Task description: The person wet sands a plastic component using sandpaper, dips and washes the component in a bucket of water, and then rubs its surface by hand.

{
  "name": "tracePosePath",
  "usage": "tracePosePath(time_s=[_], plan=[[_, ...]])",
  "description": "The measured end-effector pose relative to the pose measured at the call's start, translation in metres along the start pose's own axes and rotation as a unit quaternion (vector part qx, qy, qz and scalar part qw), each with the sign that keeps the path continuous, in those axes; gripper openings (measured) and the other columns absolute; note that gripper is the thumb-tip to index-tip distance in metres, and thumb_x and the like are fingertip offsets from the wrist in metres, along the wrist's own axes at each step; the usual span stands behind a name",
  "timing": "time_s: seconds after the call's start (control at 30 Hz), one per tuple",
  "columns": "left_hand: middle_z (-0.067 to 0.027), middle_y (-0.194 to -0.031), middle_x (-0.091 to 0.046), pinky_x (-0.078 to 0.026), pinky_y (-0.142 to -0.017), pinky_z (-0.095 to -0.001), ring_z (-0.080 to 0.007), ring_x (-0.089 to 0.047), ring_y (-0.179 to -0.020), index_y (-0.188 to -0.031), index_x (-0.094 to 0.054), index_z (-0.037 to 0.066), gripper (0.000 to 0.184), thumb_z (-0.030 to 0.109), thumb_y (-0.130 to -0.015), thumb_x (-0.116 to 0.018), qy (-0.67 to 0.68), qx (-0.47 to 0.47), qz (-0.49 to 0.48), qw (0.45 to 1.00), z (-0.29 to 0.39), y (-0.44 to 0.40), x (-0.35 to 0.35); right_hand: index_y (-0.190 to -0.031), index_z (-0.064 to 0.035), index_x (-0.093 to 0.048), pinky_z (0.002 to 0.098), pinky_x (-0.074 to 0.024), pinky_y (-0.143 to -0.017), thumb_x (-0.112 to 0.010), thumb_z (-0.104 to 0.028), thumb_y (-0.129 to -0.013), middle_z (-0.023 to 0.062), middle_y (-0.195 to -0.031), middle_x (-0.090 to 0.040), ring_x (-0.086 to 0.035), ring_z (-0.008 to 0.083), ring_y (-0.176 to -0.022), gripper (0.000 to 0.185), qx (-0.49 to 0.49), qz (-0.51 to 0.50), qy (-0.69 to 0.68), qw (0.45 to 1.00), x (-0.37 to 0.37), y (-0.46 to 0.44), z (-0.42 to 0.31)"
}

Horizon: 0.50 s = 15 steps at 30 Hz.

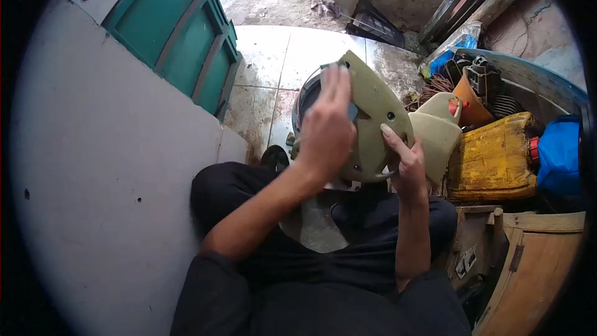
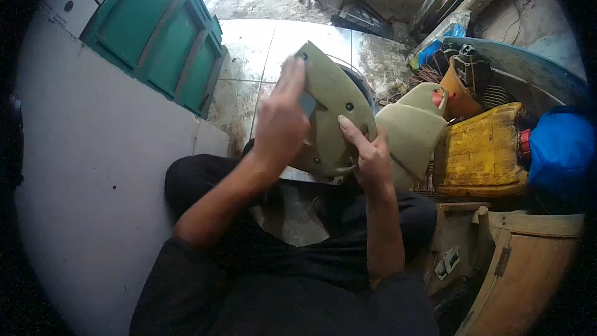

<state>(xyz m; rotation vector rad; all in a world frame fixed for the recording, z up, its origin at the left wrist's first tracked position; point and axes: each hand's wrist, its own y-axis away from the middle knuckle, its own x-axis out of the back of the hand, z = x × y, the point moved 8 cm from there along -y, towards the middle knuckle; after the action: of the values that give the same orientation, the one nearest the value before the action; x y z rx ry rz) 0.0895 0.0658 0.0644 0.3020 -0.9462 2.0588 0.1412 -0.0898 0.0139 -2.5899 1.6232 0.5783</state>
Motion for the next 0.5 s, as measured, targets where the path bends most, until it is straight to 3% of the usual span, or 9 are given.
tracePosePath(time_s=[0.1, 0.17, 0.3, 0.33, 0.37, 0.43, 0.5], plan=[[-0.0401, -0.136, -0.049, -0.044, -0.109, -0.0480, -0.0482, -0.052, -0.128, -0.137, -0.048, -0.014, 0.059, -0.017, -0.078, -0.046, -0.042, -0.039, 0.007, 0.998, 0.007, 0.001, -0.005, -0.120, 0.0048, -0.065, 0.0309, -0.0544, -0.085, -0.068, -0.011, -0.094, 0.0109, -0.108, -0.071, -0.068, 0.0173, -0.094, 0.030, 0.011, 0.011, 0.003, 1.000, 0.003, -0.002, -0.005], [-0.0407, -0.143, -0.043, -0.044, -0.111, -0.0473, -0.0505, -0.042, -0.136, -0.141, -0.041, -0.017, 0.066, -0.014, -0.075, -0.047, 0.038, 0.047, -0.027, 0.998, -0.014, -0.014, 0.002, -0.117, 0.0051, -0.067, 0.0297, -0.0540, -0.084, -0.069, -0.012, -0.094, 0.0099, -0.106, -0.072, -0.068, 0.0161, -0.092, 0.028, 0.000, -0.004, 0.036, 0.999, 0.002, 0.001, 0.005], [-0.0402, -0.143, -0.043, -0.045, -0.110, -0.0447, -0.0486, -0.047, -0.133, -0.139, -0.042, -0.017, 0.062, -0.013, -0.077, -0.048, -0.043, -0.031, -0.003, 0.999, 0.000, 0.003, -0.008, -0.112, 0.0053, -0.069, 0.0278, -0.0529, -0.084, -0.068, -0.012, -0.095, 0.0088, -0.102, -0.073, -0.068, 0.0150, -0.092, 0.024, 0.023, 0.013, 0.042, 0.999, 0.004, 0.001, -0.002], [-0.0403, -0.143, -0.043, -0.046, -0.109, -0.0440, -0.0485, -0.048, -0.133, -0.140, -0.042, -0.017, 0.063, -0.013, -0.077, -0.049, -0.035, -0.015, 0.009, 0.999, -0.006, -0.007, -0.001, -0.112, 0.0045, -0.070, 0.0281, -0.0532, -0.084, -0.068, -0.012, -0.095, 0.0092, -0.102, -0.073, -0.068, 0.0151, -0.092, 0.023, 0.011, -0.017, 0.068, 0.997, 0.003, 0.001, 0.002], [-0.0413, -0.143, -0.042, -0.045, -0.110, -0.0458, -0.0502, -0.045, -0.134, -0.142, -0.040, -0.017, 0.067, -0.013, -0.076, -0.051, 0.029, 0.083, -0.035, 0.996, -0.023, -0.019, -0.001, -0.112, 0.0045, -0.070, 0.0281, -0.0532, -0.084, -0.068, -0.012, -0.095, 0.0092, -0.102, -0.073, -0.068, 0.0151, -0.092, 0.023, 0.002, -0.016, 0.068, 0.998, 0.004, 0.003, 0.007], [-0.0407, -0.142, -0.044, -0.046, -0.108, -0.0463, -0.0504, -0.050, -0.130, -0.141, -0.042, -0.017, 0.065, -0.013, -0.076, -0.051, 0.021, 0.072, -0.018, 0.997, -0.021, -0.024, 0.004, -0.111, 0.0045, -0.070, 0.0278, -0.0533, -0.081, -0.068, -0.013, -0.096, 0.0088, -0.102, -0.073, -0.068, 0.0139, -0.091, 0.024, 0.013, -0.037, 0.072, 0.997, -0.002, -0.002, 0.006], [-0.0389, -0.140, -0.047, -0.047, -0.106, -0.0448, -0.0482, -0.056, -0.124, -0.137, -0.045, -0.017, 0.060, -0.012, -0.077, -0.050, -0.071, -0.046, 0.013, 0.996, 0.007, -0.004, -0.001, -0.110, 0.0048, -0.070, 0.0274, -0.0529, -0.078, -0.068, -0.014, -0.096, 0.0081, -0.100, -0.073, -0.067, 0.0132, -0.088, 0.024, 0.022, -0.016, 0.072, 0.997, -0.002, -0.001, 0.000]])
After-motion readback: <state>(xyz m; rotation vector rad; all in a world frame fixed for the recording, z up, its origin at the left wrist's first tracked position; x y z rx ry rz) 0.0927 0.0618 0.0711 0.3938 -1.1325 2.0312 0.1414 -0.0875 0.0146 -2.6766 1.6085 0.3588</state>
